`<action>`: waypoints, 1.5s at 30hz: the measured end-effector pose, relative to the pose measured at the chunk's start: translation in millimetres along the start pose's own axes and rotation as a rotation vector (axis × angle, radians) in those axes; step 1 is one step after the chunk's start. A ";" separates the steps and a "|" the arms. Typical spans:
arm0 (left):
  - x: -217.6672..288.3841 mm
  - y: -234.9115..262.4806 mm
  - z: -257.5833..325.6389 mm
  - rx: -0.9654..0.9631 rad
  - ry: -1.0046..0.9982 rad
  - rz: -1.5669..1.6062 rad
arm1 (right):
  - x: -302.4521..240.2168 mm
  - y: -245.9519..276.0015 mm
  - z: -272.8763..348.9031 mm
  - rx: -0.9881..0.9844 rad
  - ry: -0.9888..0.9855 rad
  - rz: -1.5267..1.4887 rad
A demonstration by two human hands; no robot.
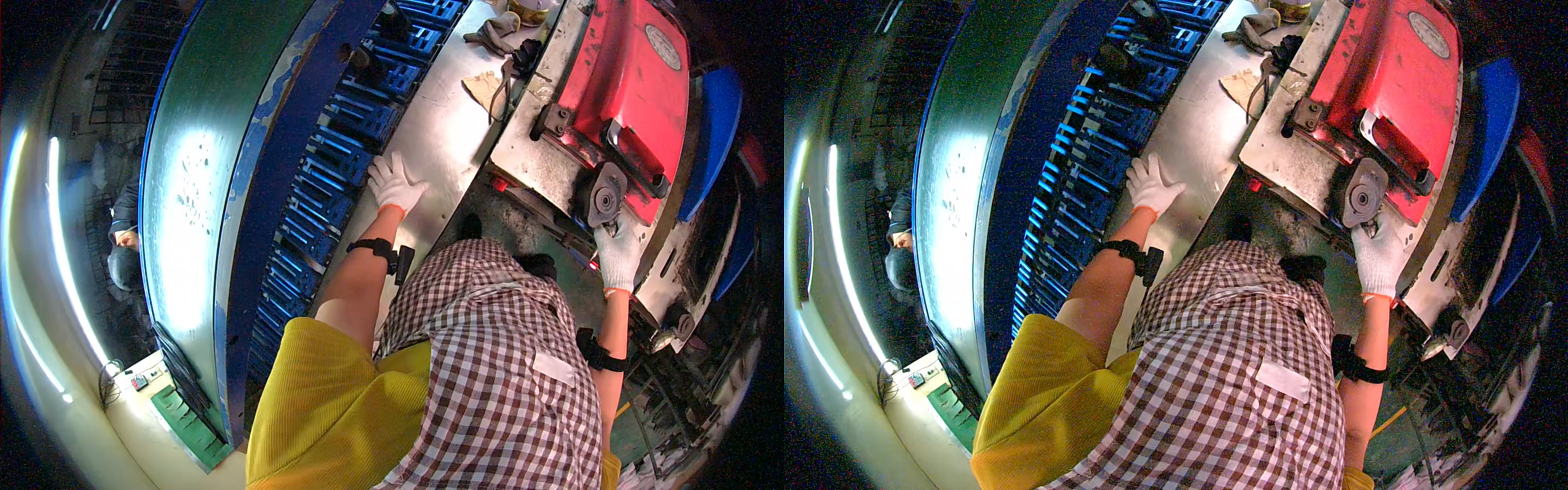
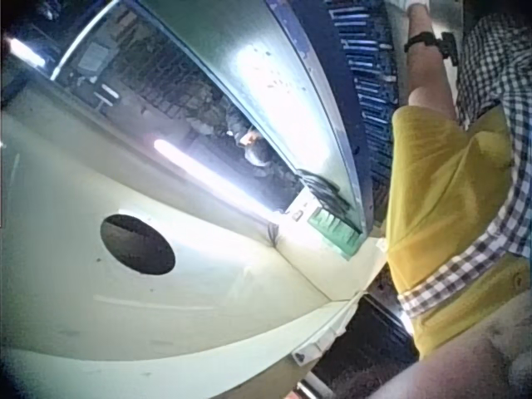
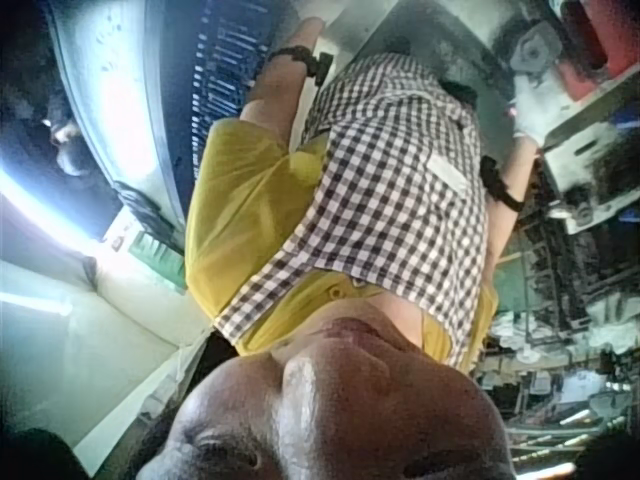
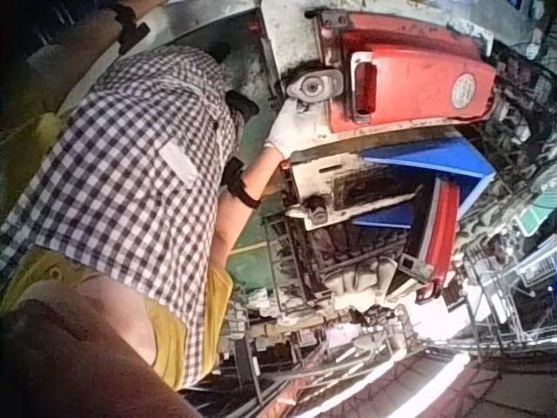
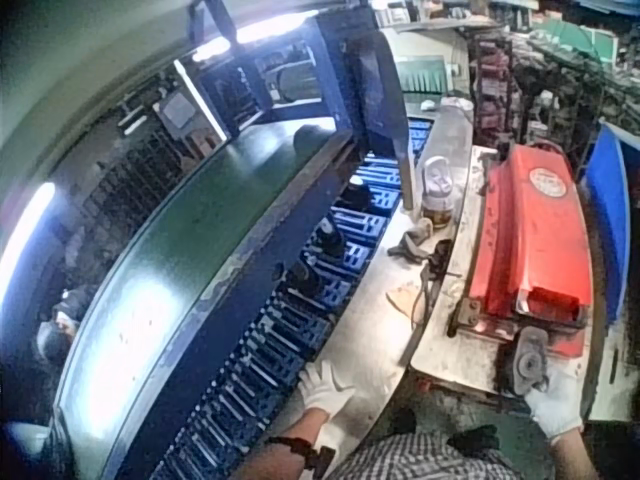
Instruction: Manufacturing shoes by placing uppers into a pressing and heating machine.
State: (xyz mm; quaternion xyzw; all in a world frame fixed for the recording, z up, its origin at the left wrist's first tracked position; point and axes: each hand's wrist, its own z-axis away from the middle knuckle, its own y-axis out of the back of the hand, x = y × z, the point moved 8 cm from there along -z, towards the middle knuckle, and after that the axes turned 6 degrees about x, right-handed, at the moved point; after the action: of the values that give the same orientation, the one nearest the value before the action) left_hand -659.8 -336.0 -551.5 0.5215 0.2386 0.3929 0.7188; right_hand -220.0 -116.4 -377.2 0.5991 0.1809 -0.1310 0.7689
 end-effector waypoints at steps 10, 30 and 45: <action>-312.5 -21.0 194.4 0.730 1.197 0.945 | -2.5 -7.1 7.6 -0.055 0.021 -0.212; -406.8 -178.4 360.1 -0.008 1.139 0.108 | 25.7 -30.5 -22.6 -0.092 0.172 -0.163; -252.1 -377.8 478.7 -0.807 0.721 -0.271 | 48.4 -35.8 -33.2 -0.110 0.173 -0.155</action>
State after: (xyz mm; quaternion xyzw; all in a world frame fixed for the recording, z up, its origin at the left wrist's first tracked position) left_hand -325.6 -866.0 -758.6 0.0021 0.3650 0.5107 0.7784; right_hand -195.4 -92.3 -436.8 0.5494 0.2993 -0.1278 0.7695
